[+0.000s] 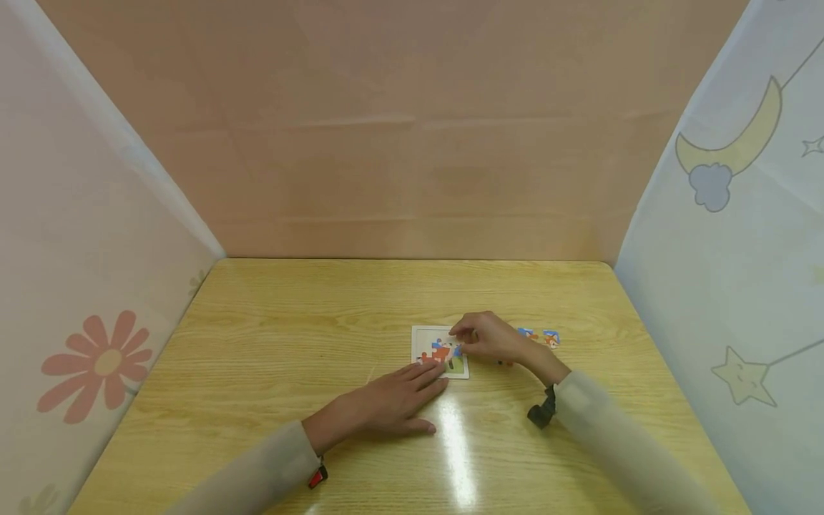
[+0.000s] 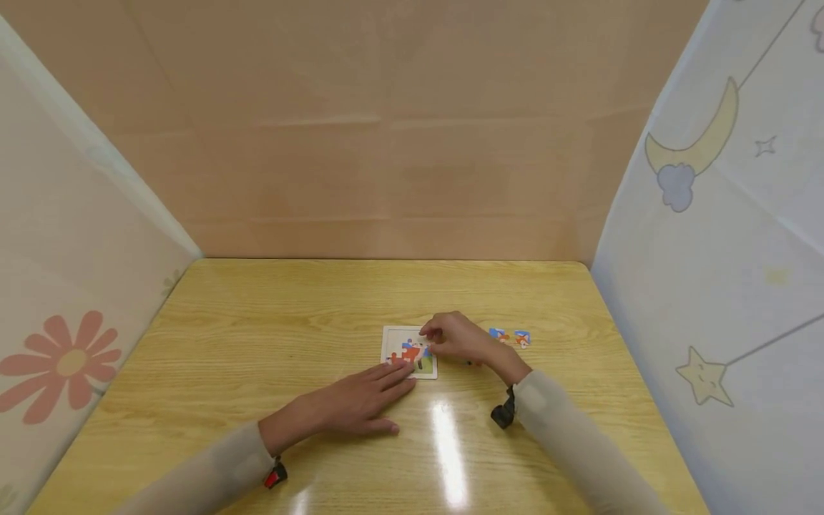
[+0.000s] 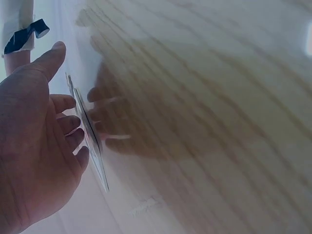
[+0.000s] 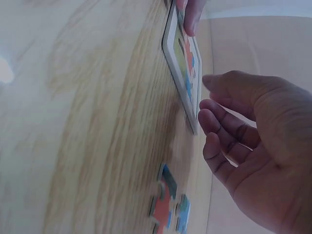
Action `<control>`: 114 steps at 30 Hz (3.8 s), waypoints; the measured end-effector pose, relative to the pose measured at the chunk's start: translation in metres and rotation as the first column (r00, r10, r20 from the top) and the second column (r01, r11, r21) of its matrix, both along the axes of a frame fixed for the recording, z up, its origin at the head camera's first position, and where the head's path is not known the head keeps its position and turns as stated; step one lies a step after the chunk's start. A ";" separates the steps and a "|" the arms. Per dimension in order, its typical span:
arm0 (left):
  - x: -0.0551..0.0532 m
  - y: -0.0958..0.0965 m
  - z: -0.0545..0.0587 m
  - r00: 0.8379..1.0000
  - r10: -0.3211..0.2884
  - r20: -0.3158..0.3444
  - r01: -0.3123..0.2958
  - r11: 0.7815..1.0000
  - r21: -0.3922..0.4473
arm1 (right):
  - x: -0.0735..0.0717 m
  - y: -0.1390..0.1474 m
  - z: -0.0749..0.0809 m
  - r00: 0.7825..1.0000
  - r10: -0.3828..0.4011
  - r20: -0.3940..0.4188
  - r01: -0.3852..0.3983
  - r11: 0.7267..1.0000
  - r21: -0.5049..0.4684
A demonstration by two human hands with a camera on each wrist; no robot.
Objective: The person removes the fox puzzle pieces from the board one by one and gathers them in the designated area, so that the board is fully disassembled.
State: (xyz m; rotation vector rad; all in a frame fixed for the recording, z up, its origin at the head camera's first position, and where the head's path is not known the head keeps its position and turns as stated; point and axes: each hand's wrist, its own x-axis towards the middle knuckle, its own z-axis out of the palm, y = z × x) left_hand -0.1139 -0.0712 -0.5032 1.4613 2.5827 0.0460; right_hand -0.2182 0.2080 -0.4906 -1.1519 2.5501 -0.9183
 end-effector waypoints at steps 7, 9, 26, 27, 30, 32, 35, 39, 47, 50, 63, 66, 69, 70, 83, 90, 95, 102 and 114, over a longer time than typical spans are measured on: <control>-0.001 0.003 -0.003 1.000 -0.008 -0.017 0.008 1.000 -0.015 | -0.001 -0.012 0.001 0.998 0.024 0.062 -0.025 1.000 0.014; -0.001 0.003 -0.004 1.000 -0.007 -0.020 0.007 1.000 -0.017 | -0.002 -0.014 0.001 0.997 0.026 0.068 -0.027 0.999 0.023; 0.000 0.003 -0.002 1.000 0.002 -0.030 -0.004 0.999 -0.035 | -0.005 -0.026 -0.003 0.998 0.038 0.058 -0.042 0.997 0.069; 0.000 0.002 -0.002 1.000 0.003 -0.029 -0.004 0.999 -0.033 | -0.006 -0.026 -0.003 0.998 0.039 0.057 -0.043 0.997 0.070; 0.000 0.002 -0.001 1.000 0.004 -0.024 -0.005 1.000 -0.031 | -0.006 -0.027 -0.003 0.997 0.037 0.063 -0.041 0.996 0.073; -0.001 0.002 -0.001 1.000 0.001 -0.020 -0.002 1.000 -0.029 | -0.006 -0.027 -0.004 0.997 0.033 0.074 -0.039 0.996 0.076; -0.002 0.002 0.000 1.000 0.000 -0.001 0.000 0.999 -0.034 | -0.007 -0.028 -0.005 0.995 0.025 0.092 -0.033 0.996 0.078; -0.003 0.002 0.002 1.000 0.004 0.029 -0.003 0.999 -0.046 | -0.009 -0.029 -0.006 0.993 0.012 0.116 -0.021 0.997 0.074; -0.002 0.001 0.003 0.999 0.001 0.036 0.001 0.999 -0.050 | -0.010 -0.030 -0.008 0.991 -0.029 0.130 0.023 0.999 0.048; -0.002 0.002 0.004 0.999 -0.006 0.032 0.007 0.999 -0.046 | -0.008 -0.030 -0.007 0.992 -0.027 0.127 0.024 0.999 0.029; -0.002 0.003 0.008 1.000 -0.004 0.024 0.006 0.997 -0.070 | -0.006 -0.028 -0.004 0.990 -0.010 0.138 0.011 1.000 -0.008; -0.002 0.002 0.007 1.000 -0.002 0.020 0.004 0.998 -0.069 | -0.006 -0.028 -0.004 0.990 -0.002 0.141 0.006 1.000 -0.026; -0.002 0.002 0.006 1.000 -0.002 0.016 0.003 0.998 -0.069 | -0.007 -0.028 -0.006 0.989 0.009 0.146 -0.003 0.999 -0.044; -0.003 0.002 0.006 1.000 -0.001 0.017 0.002 0.998 -0.069 | -0.007 -0.027 -0.006 0.989 0.011 0.149 -0.004 0.999 -0.048; -0.003 0.002 0.006 0.999 -0.006 0.031 0.008 0.998 -0.060 | -0.007 -0.026 -0.009 0.971 -0.002 0.238 0.023 0.996 -0.087; -0.003 0.002 0.006 0.999 -0.005 0.035 0.007 0.999 -0.053 | -0.006 -0.026 -0.010 0.969 -0.005 0.246 0.033 0.994 -0.108; -0.003 0.001 0.007 0.999 -0.017 0.028 0.018 0.999 -0.043 | -0.005 -0.024 -0.010 0.968 -0.025 0.250 0.058 0.990 -0.128; -0.002 0.001 0.007 0.999 -0.016 0.032 0.017 0.999 -0.028 | -0.006 -0.015 -0.014 0.970 -0.041 0.239 0.084 0.981 -0.173; -0.001 0.001 0.005 1.000 -0.011 0.014 0.011 1.000 -0.027 | 0.000 0.001 -0.007 0.967 -0.085 0.239 0.129 0.976 -0.174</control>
